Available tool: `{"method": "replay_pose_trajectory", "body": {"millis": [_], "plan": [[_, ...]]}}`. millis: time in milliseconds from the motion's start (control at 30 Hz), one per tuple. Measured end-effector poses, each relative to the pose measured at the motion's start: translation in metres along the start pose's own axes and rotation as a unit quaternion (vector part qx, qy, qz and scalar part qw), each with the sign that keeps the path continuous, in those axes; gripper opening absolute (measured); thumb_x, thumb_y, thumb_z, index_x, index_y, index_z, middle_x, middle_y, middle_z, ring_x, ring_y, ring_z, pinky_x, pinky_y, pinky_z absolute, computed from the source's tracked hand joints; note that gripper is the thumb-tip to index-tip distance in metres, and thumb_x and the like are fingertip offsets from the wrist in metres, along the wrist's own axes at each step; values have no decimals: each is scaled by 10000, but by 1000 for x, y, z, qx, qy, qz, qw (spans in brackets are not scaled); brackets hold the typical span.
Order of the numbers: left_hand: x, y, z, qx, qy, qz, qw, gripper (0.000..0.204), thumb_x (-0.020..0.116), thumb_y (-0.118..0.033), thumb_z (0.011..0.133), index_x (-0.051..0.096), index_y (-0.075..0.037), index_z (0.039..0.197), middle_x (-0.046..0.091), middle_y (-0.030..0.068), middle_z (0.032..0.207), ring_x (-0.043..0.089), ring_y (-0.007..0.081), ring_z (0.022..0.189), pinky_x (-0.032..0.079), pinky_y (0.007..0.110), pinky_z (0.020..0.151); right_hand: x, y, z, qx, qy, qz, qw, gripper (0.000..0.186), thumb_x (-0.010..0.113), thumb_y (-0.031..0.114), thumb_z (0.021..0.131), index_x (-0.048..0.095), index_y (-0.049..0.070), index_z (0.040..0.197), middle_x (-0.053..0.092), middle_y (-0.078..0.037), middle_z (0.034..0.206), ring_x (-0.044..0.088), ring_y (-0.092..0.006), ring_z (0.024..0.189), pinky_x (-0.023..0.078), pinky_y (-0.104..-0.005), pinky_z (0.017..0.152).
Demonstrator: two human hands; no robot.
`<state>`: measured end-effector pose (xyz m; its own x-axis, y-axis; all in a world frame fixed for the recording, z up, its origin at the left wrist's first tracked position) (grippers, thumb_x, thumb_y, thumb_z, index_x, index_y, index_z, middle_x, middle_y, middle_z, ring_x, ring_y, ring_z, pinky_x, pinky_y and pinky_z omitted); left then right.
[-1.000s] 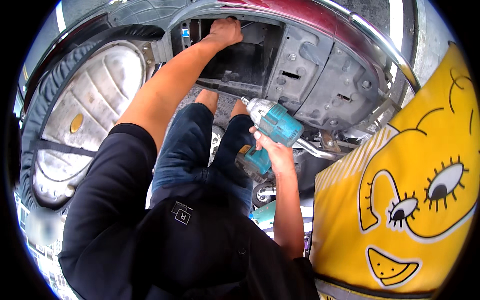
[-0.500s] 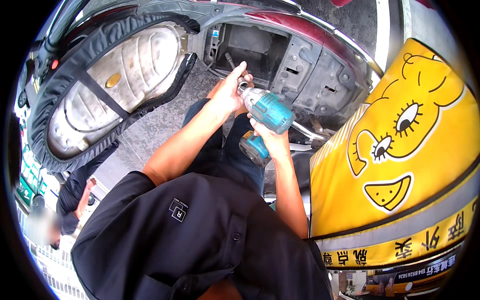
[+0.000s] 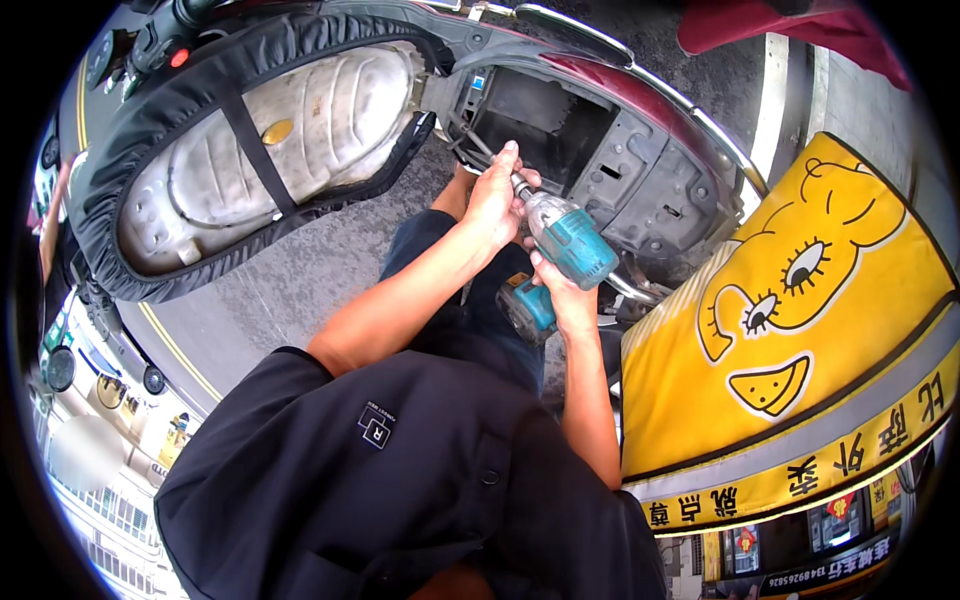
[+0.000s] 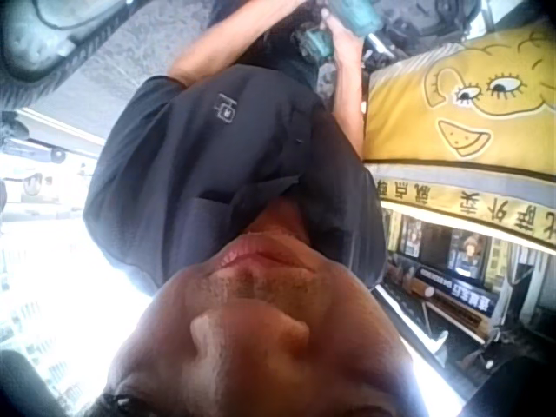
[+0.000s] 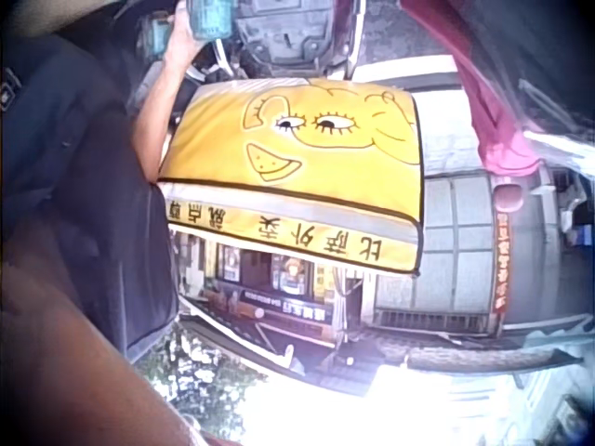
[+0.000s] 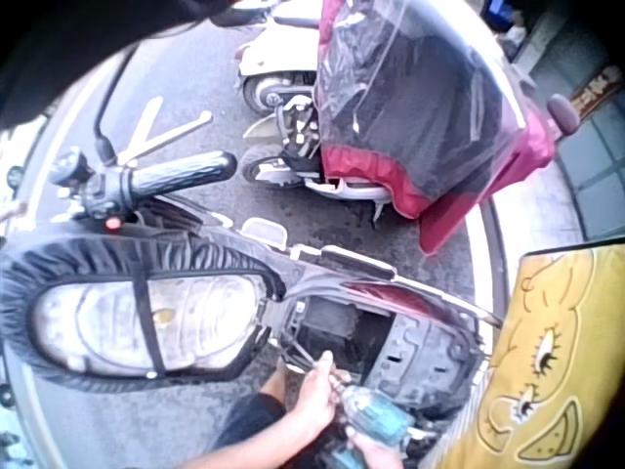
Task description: The person unfastens bolts with a power wrench to detach the seat from a scooter, moves another scooter aside by hand, and picks up the detached seat.
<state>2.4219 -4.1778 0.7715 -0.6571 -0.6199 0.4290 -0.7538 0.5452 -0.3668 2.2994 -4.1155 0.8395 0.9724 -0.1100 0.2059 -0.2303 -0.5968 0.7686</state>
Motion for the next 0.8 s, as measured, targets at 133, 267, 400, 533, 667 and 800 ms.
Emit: {"method": "replay_pose_trajectory", "body": {"millis": [133, 267, 400, 533, 667, 800], "plan": [[1, -12, 0, 42, -15, 4, 999, 308, 524, -429, 905, 477, -134, 829, 599, 67, 644, 365, 89, 388, 296, 220, 357, 5, 3, 8, 3, 24, 36, 999, 257, 666, 59, 787, 608, 16, 1034, 659, -69, 905, 527, -88, 615, 441, -238, 564], [-4, -29, 12, 54, -43, 41, 997, 305, 498, -426, 916, 472, -136, 824, 600, 61, 644, 376, 90, 388, 302, 223, 354, 14, -7, 27, 19, 31, 53, 998, 225, 676, 70, 782, 609, 21, 991, 646, -55, 843, 524, -97, 601, 434, -243, 560], [-10, -32, 28, 54, -48, 27, 997, 322, 491, -432, 917, 474, -126, 820, 621, 68, 666, 394, 91, 379, 298, 231, 338, 25, -15, 43, 38, 35, 85, 995, 221, 679, 73, 783, 613, 28, 988, 644, -49, 841, 521, -102, 597, 432, -247, 555], [-10, -28, 35, 49, -63, 38, 996, 335, 486, -423, 922, 484, -105, 816, 641, 82, 698, 383, 86, 372, 297, 234, 334, 21, -24, 52, 62, 32, 102, 992, 211, 681, 69, 782, 615, 30, 978, 647, -47, 853, 529, -107, 596, 431, -258, 549], [-9, -22, 44, 42, -45, 53, 997, 325, 495, -379, 928, 492, -73, 816, 651, 87, 732, 362, 76, 372, 304, 226, 337, 15, -36, 62, 112, 46, 140, 983, 223, 660, 104, 802, 604, 35, 1007, 648, -55, 862, 535, -120, 583, 441, -268, 540], [-14, -18, 51, 27, -31, 145, 989, 300, 501, -319, 936, 527, -38, 833, 640, 81, 743, 341, 64, 386, 307, 229, 346, 17, -61, 69, 188, 60, 252, 947, 258, 615, 143, 838, 571, 47, 1072, 635, -63, 880, 516, -121, 574, 442, -274, 526]]}}
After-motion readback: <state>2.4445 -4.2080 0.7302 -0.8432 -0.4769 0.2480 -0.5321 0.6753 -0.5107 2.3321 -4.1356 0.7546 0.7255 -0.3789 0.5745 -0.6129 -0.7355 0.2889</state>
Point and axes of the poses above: each hand's wrist, its own z-axis towards the middle knuckle, its own x-axis out of the palm, y = z × x, the point moved 7 cm from there along z, towards the middle knuckle
